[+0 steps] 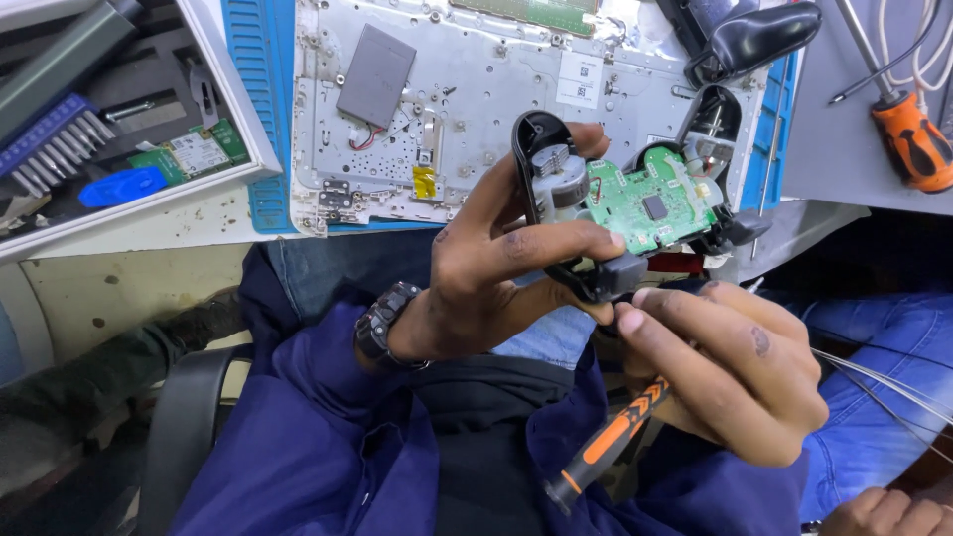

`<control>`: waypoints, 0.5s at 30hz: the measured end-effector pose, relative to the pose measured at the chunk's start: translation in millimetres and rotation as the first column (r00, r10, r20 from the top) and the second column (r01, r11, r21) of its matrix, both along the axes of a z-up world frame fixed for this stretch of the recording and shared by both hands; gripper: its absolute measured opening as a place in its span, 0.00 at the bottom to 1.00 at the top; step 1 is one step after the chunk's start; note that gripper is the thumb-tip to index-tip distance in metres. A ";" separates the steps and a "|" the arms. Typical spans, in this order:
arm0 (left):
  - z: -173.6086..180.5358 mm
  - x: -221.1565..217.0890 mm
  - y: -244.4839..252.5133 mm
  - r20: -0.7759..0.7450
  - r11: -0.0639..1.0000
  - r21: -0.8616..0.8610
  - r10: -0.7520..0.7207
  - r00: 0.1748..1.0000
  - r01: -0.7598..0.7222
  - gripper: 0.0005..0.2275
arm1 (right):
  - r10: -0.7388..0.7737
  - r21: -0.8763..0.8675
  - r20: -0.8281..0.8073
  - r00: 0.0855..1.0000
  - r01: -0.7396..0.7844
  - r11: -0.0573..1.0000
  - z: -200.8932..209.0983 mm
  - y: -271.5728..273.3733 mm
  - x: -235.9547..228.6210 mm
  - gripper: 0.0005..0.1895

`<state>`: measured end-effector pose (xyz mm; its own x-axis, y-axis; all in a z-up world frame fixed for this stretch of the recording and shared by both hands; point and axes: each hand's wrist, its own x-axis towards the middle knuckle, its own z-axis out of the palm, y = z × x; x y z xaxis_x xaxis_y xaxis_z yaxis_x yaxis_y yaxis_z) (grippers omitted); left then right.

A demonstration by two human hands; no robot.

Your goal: The person assembles a disassembled electronic device, likely a game controller, by hand. They connect a ribbon cable to the circuit board, place a battery into the housing, and then snap the two halves of the plastic casing together to complete the assembly.

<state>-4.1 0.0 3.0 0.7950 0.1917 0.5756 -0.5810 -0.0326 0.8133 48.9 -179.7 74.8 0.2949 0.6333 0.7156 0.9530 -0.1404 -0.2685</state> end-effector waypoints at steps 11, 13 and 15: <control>1.6 -5.3 -1.4 -0.009 0.999 -0.034 0.031 0.999 -0.032 0.11 | 0.021 -0.223 0.018 1.000 -0.016 0.975 14.9 -2.7 -6.2 0.12; -0.1 -5.4 -4.1 -0.004 0.998 -0.035 0.043 0.999 -0.043 0.11 | 0.022 -0.195 0.036 0.999 -0.015 0.981 12.9 -0.3 -6.0 0.12; -1.3 -4.3 -4.4 0.000 0.998 -0.034 0.056 0.998 -0.056 0.12 | 0.025 -0.166 0.053 0.998 -0.016 0.986 10.9 -0.1 -5.2 0.13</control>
<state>-8.5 -4.3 1.7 0.7822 0.2554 0.5683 -0.5794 -0.0368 0.8142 43.6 -179.8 85.7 0.2443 0.7497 0.6151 0.9687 -0.1591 -0.1907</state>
